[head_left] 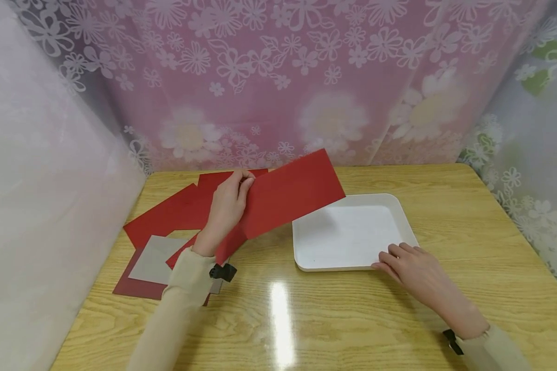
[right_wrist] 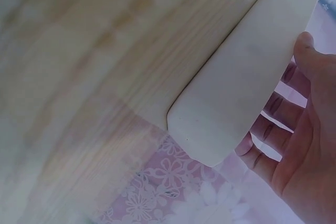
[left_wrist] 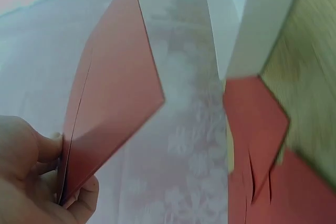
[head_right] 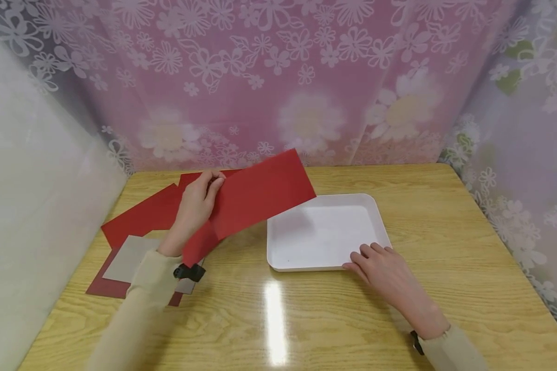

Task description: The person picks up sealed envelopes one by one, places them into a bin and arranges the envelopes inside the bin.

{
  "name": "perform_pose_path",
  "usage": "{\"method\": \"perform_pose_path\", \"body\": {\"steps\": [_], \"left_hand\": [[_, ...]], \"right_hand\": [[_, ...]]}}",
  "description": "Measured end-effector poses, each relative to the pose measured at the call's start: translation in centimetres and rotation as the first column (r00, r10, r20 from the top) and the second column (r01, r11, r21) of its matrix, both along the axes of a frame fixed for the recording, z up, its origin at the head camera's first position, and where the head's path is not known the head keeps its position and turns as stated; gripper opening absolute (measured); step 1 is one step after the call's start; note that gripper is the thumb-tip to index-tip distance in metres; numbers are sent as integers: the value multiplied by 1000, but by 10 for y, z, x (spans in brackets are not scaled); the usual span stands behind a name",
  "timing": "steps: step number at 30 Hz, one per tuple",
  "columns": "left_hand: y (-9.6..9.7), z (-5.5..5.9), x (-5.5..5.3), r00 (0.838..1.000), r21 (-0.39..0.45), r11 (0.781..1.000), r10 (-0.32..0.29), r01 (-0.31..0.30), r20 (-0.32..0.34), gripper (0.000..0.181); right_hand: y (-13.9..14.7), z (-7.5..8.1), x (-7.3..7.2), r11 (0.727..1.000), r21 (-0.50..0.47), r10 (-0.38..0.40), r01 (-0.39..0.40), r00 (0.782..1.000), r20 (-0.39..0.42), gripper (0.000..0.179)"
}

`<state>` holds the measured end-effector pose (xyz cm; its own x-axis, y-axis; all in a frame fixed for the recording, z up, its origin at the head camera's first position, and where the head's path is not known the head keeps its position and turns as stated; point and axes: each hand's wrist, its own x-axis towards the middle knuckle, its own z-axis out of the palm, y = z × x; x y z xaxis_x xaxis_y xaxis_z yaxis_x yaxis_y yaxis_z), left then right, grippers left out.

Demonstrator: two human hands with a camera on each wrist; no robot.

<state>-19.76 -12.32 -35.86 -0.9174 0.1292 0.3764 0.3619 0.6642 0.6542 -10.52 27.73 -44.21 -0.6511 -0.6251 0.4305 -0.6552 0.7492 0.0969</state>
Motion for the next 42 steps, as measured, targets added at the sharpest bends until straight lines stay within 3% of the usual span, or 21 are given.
{"method": "perform_pose_path", "body": {"steps": [3, 10, 16, 20, 26, 31, 37, 42], "left_hand": [[18, -3, -6, 1000, -2, 1000, -31, 31, -5, 20], [61, -14, -17, 994, -3, 995, -96, 97, 59, 20], [91, -27, -25, 981, 44, 987, -160, 156, 106, 19], [105, -37, -26, 968, 38, 981, -192, 188, 161, 19], [116, -52, -27, 938, -40, 969, -223, 242, 266, 22], [120, -61, -29, 914, -103, 952, -241, 288, 328, 21], [124, -72, -34, 916, -196, 926, -255, 323, 308, 18], [124, -75, -33, 913, -221, 911, -278, 349, 299, 16]], "right_hand": [[1, 0, 0, 1000, 1, -10, 10, 1000, 12, 54], [4, 1, 1, 999, -12, -42, 43, 998, 46, 52], [5, 1, 1, 997, -34, -64, 65, 998, 27, 54], [6, 0, 2, 997, -24, -74, 74, 997, 28, 44], [10, 2, 4, 998, -17, -62, 63, 997, 51, 34], [14, 2, 4, 999, -43, -30, 32, 999, 33, 53], [16, 2, 3, 999, -45, -21, 21, 1000, 10, 61], [16, 2, 2, 999, -38, -24, 24, 1000, -1, 60]]}}
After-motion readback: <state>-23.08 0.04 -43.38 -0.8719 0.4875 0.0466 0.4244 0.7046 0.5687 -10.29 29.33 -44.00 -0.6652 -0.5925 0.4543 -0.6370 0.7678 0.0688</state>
